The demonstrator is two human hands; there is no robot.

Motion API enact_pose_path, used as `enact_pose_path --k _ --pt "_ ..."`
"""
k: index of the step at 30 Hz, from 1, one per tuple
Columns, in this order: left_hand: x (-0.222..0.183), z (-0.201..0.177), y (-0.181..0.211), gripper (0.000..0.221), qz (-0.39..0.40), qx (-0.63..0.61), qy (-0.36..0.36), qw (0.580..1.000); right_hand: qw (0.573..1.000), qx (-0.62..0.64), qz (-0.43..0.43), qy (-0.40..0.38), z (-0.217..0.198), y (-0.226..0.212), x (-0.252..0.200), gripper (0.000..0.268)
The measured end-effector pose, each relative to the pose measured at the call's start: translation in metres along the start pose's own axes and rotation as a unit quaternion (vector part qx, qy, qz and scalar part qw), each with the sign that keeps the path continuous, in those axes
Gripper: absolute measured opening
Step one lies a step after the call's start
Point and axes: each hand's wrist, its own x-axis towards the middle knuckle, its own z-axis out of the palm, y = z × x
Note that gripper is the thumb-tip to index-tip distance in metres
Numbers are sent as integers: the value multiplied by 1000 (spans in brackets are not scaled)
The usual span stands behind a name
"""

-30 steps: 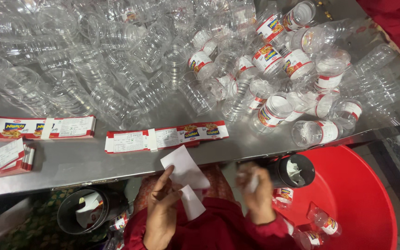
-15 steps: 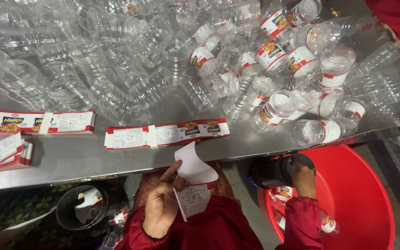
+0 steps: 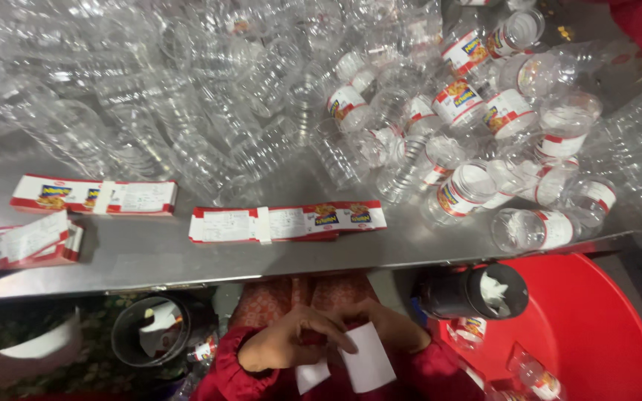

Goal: The person applies adhesive labels to empty plastic bottles by hand, peeling the backing from a label, aligning it with the bottle, and smoothing it down.

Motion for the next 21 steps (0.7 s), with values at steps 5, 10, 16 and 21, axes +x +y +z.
enact_pose_path --k 5,10,16,21 --pt "-2 -51 -46 33 -8 -60 503 862 962 -16 150 227 -24 47 -1 16" --pt "-12 -242 -109 103 -21 141 748 648 936 86 127 318 -64 63 -46 20" --pt "14 -316 -132 126 -169 106 792 577 941 95 21 323 -79 80 -45 8" --pt "4 -234 -94 122 52 197 758 619 930 87 -18 358 -87 87 -46 15"
